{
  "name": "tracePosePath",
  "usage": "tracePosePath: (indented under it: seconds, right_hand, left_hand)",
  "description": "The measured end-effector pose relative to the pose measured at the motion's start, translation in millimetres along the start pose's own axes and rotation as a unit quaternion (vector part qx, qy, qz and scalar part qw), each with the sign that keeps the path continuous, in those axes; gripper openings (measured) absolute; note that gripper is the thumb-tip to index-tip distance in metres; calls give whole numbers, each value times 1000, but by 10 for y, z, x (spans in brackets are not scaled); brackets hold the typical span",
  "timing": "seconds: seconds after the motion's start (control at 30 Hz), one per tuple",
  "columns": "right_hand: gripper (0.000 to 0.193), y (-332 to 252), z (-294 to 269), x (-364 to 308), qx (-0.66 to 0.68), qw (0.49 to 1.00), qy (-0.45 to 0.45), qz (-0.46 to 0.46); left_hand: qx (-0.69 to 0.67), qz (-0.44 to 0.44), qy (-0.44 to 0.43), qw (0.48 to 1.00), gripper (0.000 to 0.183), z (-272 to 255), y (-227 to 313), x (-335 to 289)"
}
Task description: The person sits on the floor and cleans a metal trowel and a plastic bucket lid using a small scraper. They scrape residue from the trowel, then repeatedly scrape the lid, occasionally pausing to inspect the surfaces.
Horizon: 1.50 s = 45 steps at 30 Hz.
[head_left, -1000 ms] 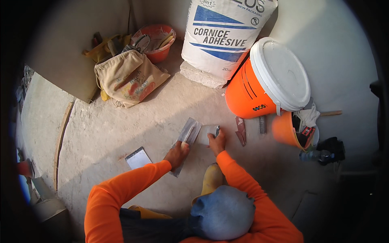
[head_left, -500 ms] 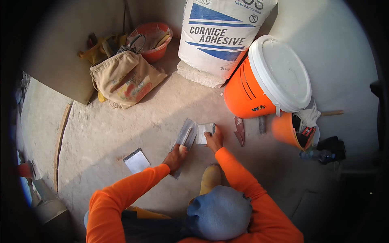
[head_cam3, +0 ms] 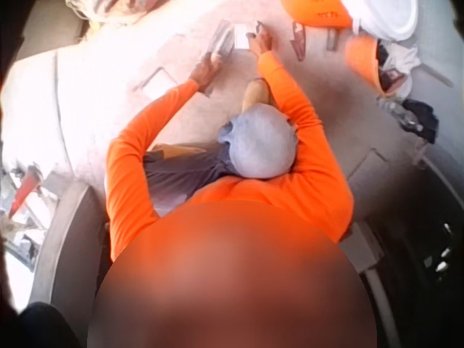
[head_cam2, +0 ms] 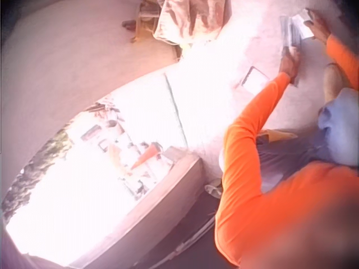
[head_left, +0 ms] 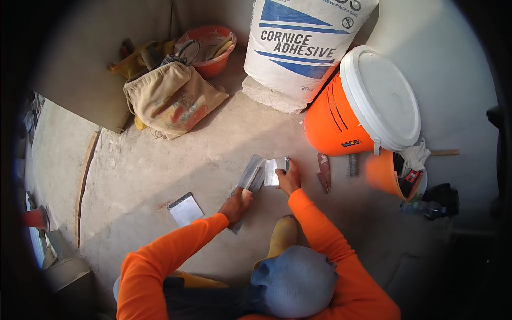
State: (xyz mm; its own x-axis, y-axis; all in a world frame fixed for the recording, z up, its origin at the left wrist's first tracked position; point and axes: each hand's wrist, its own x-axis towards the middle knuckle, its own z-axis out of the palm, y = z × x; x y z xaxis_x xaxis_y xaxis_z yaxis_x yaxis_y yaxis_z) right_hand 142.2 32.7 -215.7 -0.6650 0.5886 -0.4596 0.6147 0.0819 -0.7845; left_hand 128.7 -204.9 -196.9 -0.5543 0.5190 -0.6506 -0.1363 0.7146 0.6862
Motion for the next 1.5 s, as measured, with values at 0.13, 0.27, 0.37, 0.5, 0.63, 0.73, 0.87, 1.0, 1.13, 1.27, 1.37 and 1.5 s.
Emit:
tracePosePath:
  seconds: [0.13, 0.27, 0.37, 0.5, 0.63, 0.73, 0.87, 1.0, 1.13, 1.27, 1.37, 1.5]
  right_hand:
    - [54, 10, -58, 113, -22, 998, -31, -41]
    - [58, -157, -307, 428, -50, 981, -176, -63]
    - [52, -389, -517, 622, -165, 940, -278, -104]
    - [48, -813, -572, 581, -295, 865, -287, -287]
    - [44, -1284, -533, 323, -316, 826, -305, -354]
    - [44, -1592, -539, 226, -304, 848, -273, -339]
    - [42, -1739, -508, 122, -350, 813, -262, -385]
    - [37, -1444, -621, -118, -340, 793, -128, -489]
    - [52, -672, -685, -568, -451, 710, -76, -536]
    - [57, -14, -511, -867, -467, 696, -24, -545]
    - [57, 22, -487, -852, -421, 748, 27, -513]
    - [40, -224, -579, -486, -274, 890, 10, -365]
  left_hand:
    - [-33, -36, -27, 998, 56, 18, -52, 59]
    - [126, 74, -16, 989, 59, -119, -84, 62]
    - [167, 39, -21, 985, 59, -415, 60, 7]
    - [234, 99, -28, 967, 51, -848, 299, -227]
    - [271, 158, -22, 949, 45, -1185, 507, -377]
    - [302, 190, -30, 934, 45, -1439, 569, -482]
    - [360, 216, -38, 907, 44, -1562, 642, -406]
    - [566, 252, -67, 782, 31, -1531, 704, 17]
    - [606, 258, -68, 750, 15, -1319, 734, 556]
    - [594, 274, -18, 756, 15, -1036, 696, 869]
    - [601, 258, 1, 757, 22, -956, 667, 923]
    - [497, 343, 174, 778, 45, -983, 645, 854]
